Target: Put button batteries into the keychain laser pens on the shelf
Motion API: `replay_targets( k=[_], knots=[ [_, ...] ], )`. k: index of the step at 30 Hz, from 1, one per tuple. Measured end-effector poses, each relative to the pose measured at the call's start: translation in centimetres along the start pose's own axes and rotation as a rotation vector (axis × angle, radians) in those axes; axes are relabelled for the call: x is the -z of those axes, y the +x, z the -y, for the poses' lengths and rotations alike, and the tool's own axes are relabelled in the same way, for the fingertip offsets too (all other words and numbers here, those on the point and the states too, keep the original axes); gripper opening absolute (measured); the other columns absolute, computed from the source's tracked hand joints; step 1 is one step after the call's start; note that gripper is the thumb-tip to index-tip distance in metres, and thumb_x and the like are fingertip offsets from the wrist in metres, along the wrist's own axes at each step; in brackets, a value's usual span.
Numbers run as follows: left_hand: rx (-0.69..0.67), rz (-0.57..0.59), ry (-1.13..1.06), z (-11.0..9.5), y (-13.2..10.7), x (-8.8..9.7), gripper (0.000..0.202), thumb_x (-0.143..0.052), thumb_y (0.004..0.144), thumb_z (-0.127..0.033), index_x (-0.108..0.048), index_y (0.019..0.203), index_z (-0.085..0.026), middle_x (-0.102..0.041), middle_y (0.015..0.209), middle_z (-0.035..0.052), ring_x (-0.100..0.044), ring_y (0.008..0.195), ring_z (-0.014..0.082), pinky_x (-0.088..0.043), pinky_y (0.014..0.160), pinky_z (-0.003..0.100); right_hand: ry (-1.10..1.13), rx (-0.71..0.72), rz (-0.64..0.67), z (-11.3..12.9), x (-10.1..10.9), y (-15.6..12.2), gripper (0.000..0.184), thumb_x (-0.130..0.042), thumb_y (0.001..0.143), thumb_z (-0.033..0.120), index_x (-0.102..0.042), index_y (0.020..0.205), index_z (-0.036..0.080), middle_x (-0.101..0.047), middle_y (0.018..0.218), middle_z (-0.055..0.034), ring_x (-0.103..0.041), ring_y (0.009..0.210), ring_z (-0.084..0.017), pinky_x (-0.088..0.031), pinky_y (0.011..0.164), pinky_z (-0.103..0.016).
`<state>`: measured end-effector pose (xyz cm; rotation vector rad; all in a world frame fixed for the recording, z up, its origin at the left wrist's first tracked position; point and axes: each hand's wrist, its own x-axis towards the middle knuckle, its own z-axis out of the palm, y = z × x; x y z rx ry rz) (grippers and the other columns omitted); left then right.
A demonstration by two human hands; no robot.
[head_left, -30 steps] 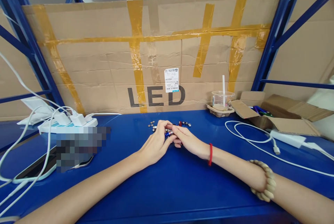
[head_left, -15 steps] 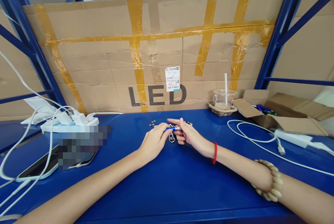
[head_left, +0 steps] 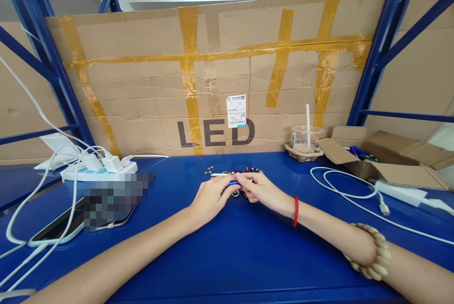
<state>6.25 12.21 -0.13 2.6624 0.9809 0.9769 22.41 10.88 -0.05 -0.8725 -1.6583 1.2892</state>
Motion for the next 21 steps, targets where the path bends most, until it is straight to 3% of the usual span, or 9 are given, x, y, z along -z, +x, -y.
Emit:
replay_targets(
  k=[4,8,11,14,18,21],
  knots=[
    [0.016,0.03,0.087,-0.1,-0.1,0.0,0.026,-0.033,0.088,-0.034,-0.054,0.09,-0.021,-0.061,0.091,0.0006,-0.056,0.082,0.0154,-0.04,0.069,0.024,-0.248,-0.044,-0.078,0.4,0.0,-0.3,0.045,-0.047,0.074,0.057,-0.054,0.076,0.013,-0.026,0.044,0.0064,-0.023,0.038,-0.004,-0.021,0.035,-0.017],
    [0.005,0.051,0.087,-0.1,-0.2,0.0,0.027,-0.032,0.088,-0.033,-0.054,0.08,-0.019,-0.061,0.084,0.0012,-0.057,0.078,0.0157,-0.039,0.066,0.024,-0.362,-0.082,-0.112,0.8,-0.1,-0.5,0.047,-0.051,0.07,0.057,-0.061,0.072,0.012,-0.033,0.044,0.0039,-0.028,0.035,-0.004,-0.022,0.032,-0.018],
    [0.062,0.09,0.003,-0.2,-0.2,0.0,0.021,-0.034,0.086,-0.034,-0.048,0.095,-0.021,-0.061,0.083,0.0,-0.057,0.078,0.0157,-0.04,0.065,0.024,-0.398,-0.047,-0.117,1.1,-0.1,-0.5,0.047,-0.052,0.069,0.056,-0.064,0.068,0.011,-0.037,0.043,0.0029,-0.029,0.035,-0.004,-0.021,0.032,-0.018],
    [0.103,0.099,-0.117,-0.4,-0.2,0.1,0.032,-0.037,0.085,-0.03,-0.028,0.115,-0.023,-0.061,0.087,-0.0015,-0.058,0.082,0.0147,-0.041,0.071,0.026,-0.404,-0.081,-0.117,1.3,0.0,-0.5,0.046,-0.053,0.068,0.057,-0.061,0.064,0.011,-0.038,0.041,0.003,-0.03,0.033,-0.004,-0.021,0.032,-0.018],
    [0.082,0.099,-0.134,-0.6,-0.2,0.2,0.033,-0.038,0.085,-0.03,-0.023,0.113,-0.024,-0.06,0.095,-0.0018,-0.056,0.09,0.0141,-0.04,0.077,0.028,-0.379,-0.16,-0.079,1.4,0.3,-0.4,0.045,-0.057,0.065,0.056,-0.049,0.054,0.013,-0.032,0.035,0.0049,-0.029,0.031,-0.005,-0.023,0.031,-0.018],
    [0.098,0.094,-0.149,-0.4,-0.1,0.0,0.034,-0.04,0.084,-0.031,-0.024,0.113,-0.025,-0.059,0.093,-0.0025,-0.056,0.086,0.0141,-0.039,0.075,0.028,-0.352,-0.134,-0.091,1.2,0.2,-0.3,0.047,-0.055,0.065,0.057,-0.047,0.052,0.013,-0.032,0.035,0.0048,-0.028,0.031,-0.004,-0.022,0.032,-0.019]
  ],
)
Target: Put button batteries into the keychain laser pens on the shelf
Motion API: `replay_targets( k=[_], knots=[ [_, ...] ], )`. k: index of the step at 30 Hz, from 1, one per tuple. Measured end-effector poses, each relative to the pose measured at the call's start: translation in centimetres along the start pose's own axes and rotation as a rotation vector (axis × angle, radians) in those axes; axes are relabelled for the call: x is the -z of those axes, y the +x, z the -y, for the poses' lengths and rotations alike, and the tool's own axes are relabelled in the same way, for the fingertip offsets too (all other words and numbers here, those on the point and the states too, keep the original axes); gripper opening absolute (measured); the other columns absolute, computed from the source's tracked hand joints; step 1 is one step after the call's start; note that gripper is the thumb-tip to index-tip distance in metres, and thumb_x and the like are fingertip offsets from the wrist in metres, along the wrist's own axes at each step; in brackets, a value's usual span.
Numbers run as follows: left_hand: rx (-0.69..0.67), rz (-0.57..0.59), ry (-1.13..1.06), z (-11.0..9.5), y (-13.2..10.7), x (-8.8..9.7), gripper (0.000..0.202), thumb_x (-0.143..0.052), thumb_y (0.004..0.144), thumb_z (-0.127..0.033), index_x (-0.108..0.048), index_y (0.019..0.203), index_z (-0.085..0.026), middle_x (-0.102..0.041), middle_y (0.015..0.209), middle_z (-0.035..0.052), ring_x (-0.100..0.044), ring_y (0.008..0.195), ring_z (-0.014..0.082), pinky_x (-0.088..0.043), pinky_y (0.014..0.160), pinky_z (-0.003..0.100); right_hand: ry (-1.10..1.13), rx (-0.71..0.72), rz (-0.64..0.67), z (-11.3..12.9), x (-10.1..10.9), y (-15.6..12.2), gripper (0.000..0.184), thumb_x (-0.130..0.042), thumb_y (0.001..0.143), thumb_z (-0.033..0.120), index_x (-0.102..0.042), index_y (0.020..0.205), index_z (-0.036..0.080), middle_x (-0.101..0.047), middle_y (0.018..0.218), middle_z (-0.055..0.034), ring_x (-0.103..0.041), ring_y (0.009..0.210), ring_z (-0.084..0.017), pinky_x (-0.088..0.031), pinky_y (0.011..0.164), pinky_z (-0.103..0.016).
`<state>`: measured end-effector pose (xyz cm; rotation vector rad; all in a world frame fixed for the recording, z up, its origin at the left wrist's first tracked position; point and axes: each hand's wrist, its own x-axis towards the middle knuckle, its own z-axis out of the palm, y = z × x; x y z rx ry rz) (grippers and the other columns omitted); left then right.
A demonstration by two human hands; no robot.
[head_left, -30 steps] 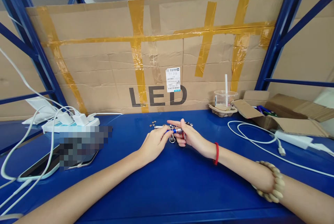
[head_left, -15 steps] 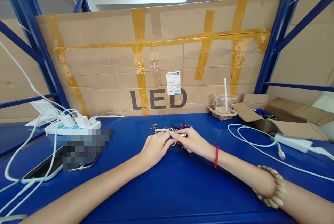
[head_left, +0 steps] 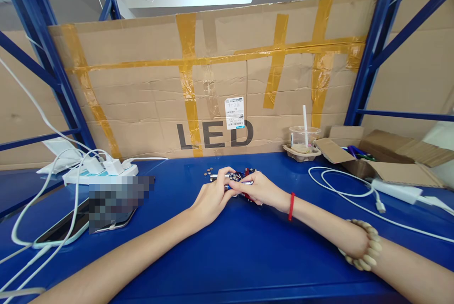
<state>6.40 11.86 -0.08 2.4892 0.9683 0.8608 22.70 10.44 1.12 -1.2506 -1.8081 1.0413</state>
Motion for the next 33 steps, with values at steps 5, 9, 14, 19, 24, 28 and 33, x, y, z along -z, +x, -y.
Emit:
replay_targets(
  k=[5,9,14,19,24,28,33],
  knots=[
    [0.007,-0.062,-0.267,1.2,0.7,-0.4,0.047,-0.05,0.078,-0.037,-0.024,0.114,-0.021,-0.05,0.089,0.001,-0.052,0.07,0.0107,-0.039,0.06,0.022,0.048,0.047,-0.062,-0.2,-0.2,0.3,0.051,-0.051,0.067,0.06,-0.05,0.051,0.013,-0.034,0.034,0.004,-0.029,0.031,-0.005,-0.022,0.033,-0.019],
    [0.128,-0.233,-0.415,2.0,1.3,-0.4,0.035,-0.028,0.087,-0.045,-0.029,0.111,-0.02,-0.045,0.087,0.0022,-0.046,0.067,0.0085,-0.038,0.055,0.019,0.054,0.062,-0.058,-0.4,0.0,0.4,0.05,-0.049,0.069,0.06,-0.06,0.062,0.011,-0.031,0.032,0.0051,-0.028,0.03,-0.004,-0.023,0.033,-0.018],
    [0.225,-0.286,-0.564,2.4,1.5,-0.3,0.038,-0.022,0.086,-0.052,-0.032,0.105,-0.021,-0.044,0.082,0.001,-0.043,0.06,0.0079,-0.034,0.045,0.017,0.065,0.052,-0.061,-0.3,-0.1,0.3,0.05,-0.05,0.07,0.058,-0.061,0.064,0.01,-0.031,0.033,0.0051,-0.029,0.031,-0.004,-0.022,0.032,-0.018],
    [0.219,-0.313,-0.571,2.6,1.5,-0.3,0.037,-0.023,0.086,-0.052,-0.035,0.104,-0.021,-0.044,0.081,0.0003,-0.041,0.059,0.0075,-0.034,0.045,0.017,0.061,0.062,-0.062,-0.5,-0.1,0.5,0.047,-0.053,0.069,0.056,-0.063,0.066,0.01,-0.035,0.037,0.0043,-0.028,0.032,-0.004,-0.022,0.031,-0.017],
    [0.208,-0.306,-0.558,2.6,1.4,-0.3,0.037,-0.023,0.086,-0.051,-0.036,0.104,-0.021,-0.044,0.08,0.0003,-0.041,0.059,0.0077,-0.034,0.046,0.017,0.02,0.072,-0.071,-0.8,0.0,0.6,0.045,-0.054,0.069,0.055,-0.063,0.065,0.01,-0.038,0.04,0.003,-0.03,0.033,-0.004,-0.023,0.031,-0.017],
    [0.211,-0.299,-0.564,2.8,1.5,-0.4,0.038,-0.023,0.086,-0.052,-0.037,0.103,-0.021,-0.044,0.078,0.0005,-0.04,0.058,0.008,-0.033,0.046,0.018,-0.024,0.088,-0.089,-1.0,0.1,0.8,0.047,-0.052,0.07,0.055,-0.063,0.066,0.01,-0.039,0.04,0.0026,-0.031,0.033,-0.004,-0.023,0.032,-0.017],
    [0.194,-0.314,-0.568,2.8,1.5,-0.5,0.037,-0.024,0.086,-0.051,-0.039,0.101,-0.02,-0.045,0.077,0.0006,-0.04,0.057,0.0085,-0.033,0.046,0.018,-0.081,0.086,-0.092,-1.1,0.2,0.8,0.046,-0.053,0.069,0.054,-0.064,0.068,0.01,-0.041,0.041,0.0017,-0.031,0.034,-0.004,-0.024,0.034,-0.017]
  ],
)
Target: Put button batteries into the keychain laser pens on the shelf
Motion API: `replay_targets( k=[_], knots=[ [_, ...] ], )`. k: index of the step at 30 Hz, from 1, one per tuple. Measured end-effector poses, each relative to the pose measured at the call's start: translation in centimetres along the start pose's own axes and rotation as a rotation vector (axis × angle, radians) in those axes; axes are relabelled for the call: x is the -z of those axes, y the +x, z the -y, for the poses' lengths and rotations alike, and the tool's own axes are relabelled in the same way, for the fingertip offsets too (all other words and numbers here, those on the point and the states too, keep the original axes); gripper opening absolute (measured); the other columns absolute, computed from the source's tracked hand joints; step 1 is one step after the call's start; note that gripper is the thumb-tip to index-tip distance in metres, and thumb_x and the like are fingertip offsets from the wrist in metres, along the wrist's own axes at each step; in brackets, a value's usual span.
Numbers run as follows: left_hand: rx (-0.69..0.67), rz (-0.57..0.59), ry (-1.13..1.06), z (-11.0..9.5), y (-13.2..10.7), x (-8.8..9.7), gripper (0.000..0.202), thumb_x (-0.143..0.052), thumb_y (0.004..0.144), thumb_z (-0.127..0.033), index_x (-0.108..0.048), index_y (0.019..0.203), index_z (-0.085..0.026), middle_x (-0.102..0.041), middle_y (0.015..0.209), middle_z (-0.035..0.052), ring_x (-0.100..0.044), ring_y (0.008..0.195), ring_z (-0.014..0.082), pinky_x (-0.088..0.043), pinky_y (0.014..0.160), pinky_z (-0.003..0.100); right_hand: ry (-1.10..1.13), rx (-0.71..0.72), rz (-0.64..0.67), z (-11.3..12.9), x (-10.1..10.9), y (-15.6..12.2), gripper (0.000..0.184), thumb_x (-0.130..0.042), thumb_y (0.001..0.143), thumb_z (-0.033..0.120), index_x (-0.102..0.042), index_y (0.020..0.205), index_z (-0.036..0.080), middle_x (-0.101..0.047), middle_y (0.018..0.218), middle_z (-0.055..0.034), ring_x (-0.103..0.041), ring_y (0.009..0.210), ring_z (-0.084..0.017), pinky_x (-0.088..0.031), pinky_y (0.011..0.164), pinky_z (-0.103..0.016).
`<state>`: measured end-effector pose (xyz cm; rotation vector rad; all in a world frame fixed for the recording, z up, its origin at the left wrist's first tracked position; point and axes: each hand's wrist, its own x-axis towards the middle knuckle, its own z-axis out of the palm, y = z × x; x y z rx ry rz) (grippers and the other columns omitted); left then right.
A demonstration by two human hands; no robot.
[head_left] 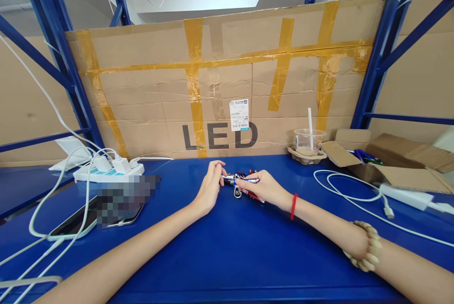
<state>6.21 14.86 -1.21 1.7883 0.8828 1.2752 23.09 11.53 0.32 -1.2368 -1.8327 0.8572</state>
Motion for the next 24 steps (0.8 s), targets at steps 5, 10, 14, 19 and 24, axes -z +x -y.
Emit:
replay_targets(
  k=[5,10,14,19,24],
  knots=[
    [-0.002,0.001,-0.002,-0.18,-0.11,-0.07,0.038,-0.023,0.086,-0.052,-0.04,0.099,-0.02,-0.045,0.077,0.0003,-0.04,0.057,0.0082,-0.033,0.046,0.019,-0.064,0.023,-0.011,-0.03,0.18,0.0,0.044,-0.053,0.07,0.052,-0.065,0.065,0.01,-0.041,0.042,0.0015,-0.031,0.037,-0.004,-0.023,0.036,-0.018],
    [-0.021,0.009,0.009,-0.15,-0.09,-0.02,0.039,-0.021,0.087,-0.051,-0.041,0.098,-0.019,-0.045,0.078,0.0009,-0.041,0.058,0.0085,-0.033,0.047,0.019,-0.04,0.017,-0.026,-0.47,0.55,0.39,0.044,-0.056,0.067,0.052,-0.064,0.064,0.009,-0.041,0.044,0.0011,-0.03,0.038,-0.004,-0.023,0.037,-0.018],
    [-0.02,0.004,0.026,-0.13,-0.12,0.08,0.039,-0.021,0.087,-0.05,-0.042,0.098,-0.02,-0.046,0.076,0.0008,-0.041,0.059,0.0091,-0.033,0.05,0.02,-0.022,0.018,-0.031,-0.77,0.76,0.6,0.044,-0.057,0.067,0.052,-0.062,0.063,0.008,-0.045,0.046,0.0,-0.033,0.038,-0.004,-0.023,0.036,-0.018],
    [-0.024,0.016,0.05,-0.17,-0.25,0.12,0.038,-0.02,0.087,-0.049,-0.043,0.097,-0.02,-0.046,0.076,0.0008,-0.041,0.06,0.0098,-0.034,0.053,0.021,0.165,-0.049,0.009,-0.59,0.62,0.47,0.05,-0.054,0.066,0.058,-0.059,0.07,0.009,-0.036,0.042,0.0043,-0.025,0.033,-0.002,-0.017,0.033,-0.018],
    [-0.03,0.015,0.051,-0.17,-0.2,0.14,0.04,-0.019,0.087,-0.049,-0.044,0.097,-0.019,-0.046,0.076,0.0011,-0.04,0.06,0.0097,-0.034,0.053,0.021,0.231,-0.102,-0.006,-0.39,0.56,0.34,0.051,-0.058,0.061,0.059,-0.056,0.064,0.008,-0.028,0.04,0.0066,-0.021,0.035,-0.001,-0.014,0.034,-0.018]
  ],
)
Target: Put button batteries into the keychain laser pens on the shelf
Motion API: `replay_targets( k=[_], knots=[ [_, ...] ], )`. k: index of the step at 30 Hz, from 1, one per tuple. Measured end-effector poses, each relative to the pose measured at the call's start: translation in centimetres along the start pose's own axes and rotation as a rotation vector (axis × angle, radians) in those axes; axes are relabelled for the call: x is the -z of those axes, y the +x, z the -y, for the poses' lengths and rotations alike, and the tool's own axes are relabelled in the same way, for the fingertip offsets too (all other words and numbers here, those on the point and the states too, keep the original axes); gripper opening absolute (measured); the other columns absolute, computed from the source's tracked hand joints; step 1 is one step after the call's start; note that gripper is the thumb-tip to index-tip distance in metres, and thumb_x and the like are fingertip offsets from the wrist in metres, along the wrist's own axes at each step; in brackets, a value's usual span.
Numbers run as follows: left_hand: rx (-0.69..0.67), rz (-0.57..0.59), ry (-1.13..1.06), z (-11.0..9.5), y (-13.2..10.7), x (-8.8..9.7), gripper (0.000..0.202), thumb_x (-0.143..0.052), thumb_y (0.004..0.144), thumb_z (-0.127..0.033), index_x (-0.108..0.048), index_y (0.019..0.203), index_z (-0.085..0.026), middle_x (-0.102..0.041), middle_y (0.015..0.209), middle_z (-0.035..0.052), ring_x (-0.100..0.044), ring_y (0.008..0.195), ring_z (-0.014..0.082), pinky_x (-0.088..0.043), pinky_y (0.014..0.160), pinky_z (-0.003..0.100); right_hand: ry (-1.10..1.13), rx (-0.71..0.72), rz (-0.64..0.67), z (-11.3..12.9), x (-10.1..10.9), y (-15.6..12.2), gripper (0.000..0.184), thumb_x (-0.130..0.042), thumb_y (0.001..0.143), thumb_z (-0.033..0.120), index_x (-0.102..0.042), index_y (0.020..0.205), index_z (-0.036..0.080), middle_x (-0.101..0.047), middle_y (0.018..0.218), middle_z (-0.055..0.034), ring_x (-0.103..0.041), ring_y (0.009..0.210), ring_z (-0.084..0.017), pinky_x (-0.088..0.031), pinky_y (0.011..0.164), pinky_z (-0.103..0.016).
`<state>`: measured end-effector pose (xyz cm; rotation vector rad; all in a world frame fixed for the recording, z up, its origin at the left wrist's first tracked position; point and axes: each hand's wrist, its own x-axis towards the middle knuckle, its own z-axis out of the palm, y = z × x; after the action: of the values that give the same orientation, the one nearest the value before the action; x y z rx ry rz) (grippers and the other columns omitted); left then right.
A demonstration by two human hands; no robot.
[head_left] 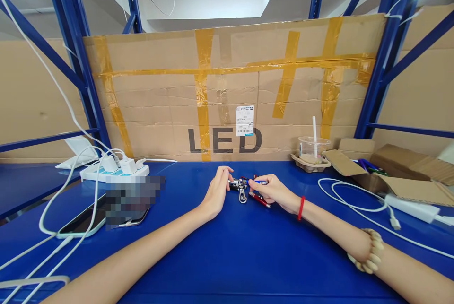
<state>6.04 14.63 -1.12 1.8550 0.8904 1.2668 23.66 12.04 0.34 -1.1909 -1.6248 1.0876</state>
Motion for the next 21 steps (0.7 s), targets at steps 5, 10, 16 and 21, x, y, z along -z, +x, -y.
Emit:
replay_targets(
  k=[5,10,16,21],
  knots=[
    [0.01,-0.001,0.011,0.07,-0.03,0.04,0.041,-0.019,0.087,-0.05,-0.045,0.097,-0.019,-0.047,0.077,0.0016,-0.041,0.061,0.0099,-0.034,0.054,0.021,-0.015,0.001,-0.031,0.12,0.02,-0.04,0.048,-0.062,0.06,0.055,-0.056,0.06,0.008,-0.032,0.042,0.0051,-0.023,0.036,-0.001,-0.014,0.035,-0.018],
    [0.014,-0.001,0.008,0.31,0.04,0.03,0.041,-0.02,0.087,-0.05,-0.045,0.097,-0.019,-0.047,0.077,0.0016,-0.042,0.061,0.0099,-0.035,0.054,0.021,0.014,0.01,-0.023,0.13,0.05,0.02,0.046,-0.061,0.062,0.055,-0.055,0.061,0.009,-0.026,0.039,0.0069,-0.021,0.035,-0.002,-0.015,0.035,-0.018],
    [0.025,0.002,0.01,0.4,0.11,0.02,0.042,-0.02,0.087,-0.05,-0.045,0.098,-0.019,-0.047,0.078,0.0018,-0.042,0.062,0.0101,-0.035,0.054,0.021,-0.052,0.026,-0.037,-0.33,0.29,0.29,0.044,-0.06,0.063,0.053,-0.057,0.063,0.009,-0.03,0.039,0.0063,-0.024,0.033,-0.002,-0.017,0.034,-0.018],
    [0.041,0.008,0.016,0.4,0.12,0.01,0.042,-0.02,0.087,-0.051,-0.045,0.098,-0.019,-0.048,0.077,0.0017,-0.042,0.062,0.0102,-0.035,0.054,0.021,-0.109,0.047,-0.038,-0.45,0.3,0.42,0.041,-0.062,0.062,0.051,-0.058,0.065,0.01,-0.034,0.041,0.0051,-0.028,0.033,-0.003,-0.018,0.032,-0.018]
  ],
)
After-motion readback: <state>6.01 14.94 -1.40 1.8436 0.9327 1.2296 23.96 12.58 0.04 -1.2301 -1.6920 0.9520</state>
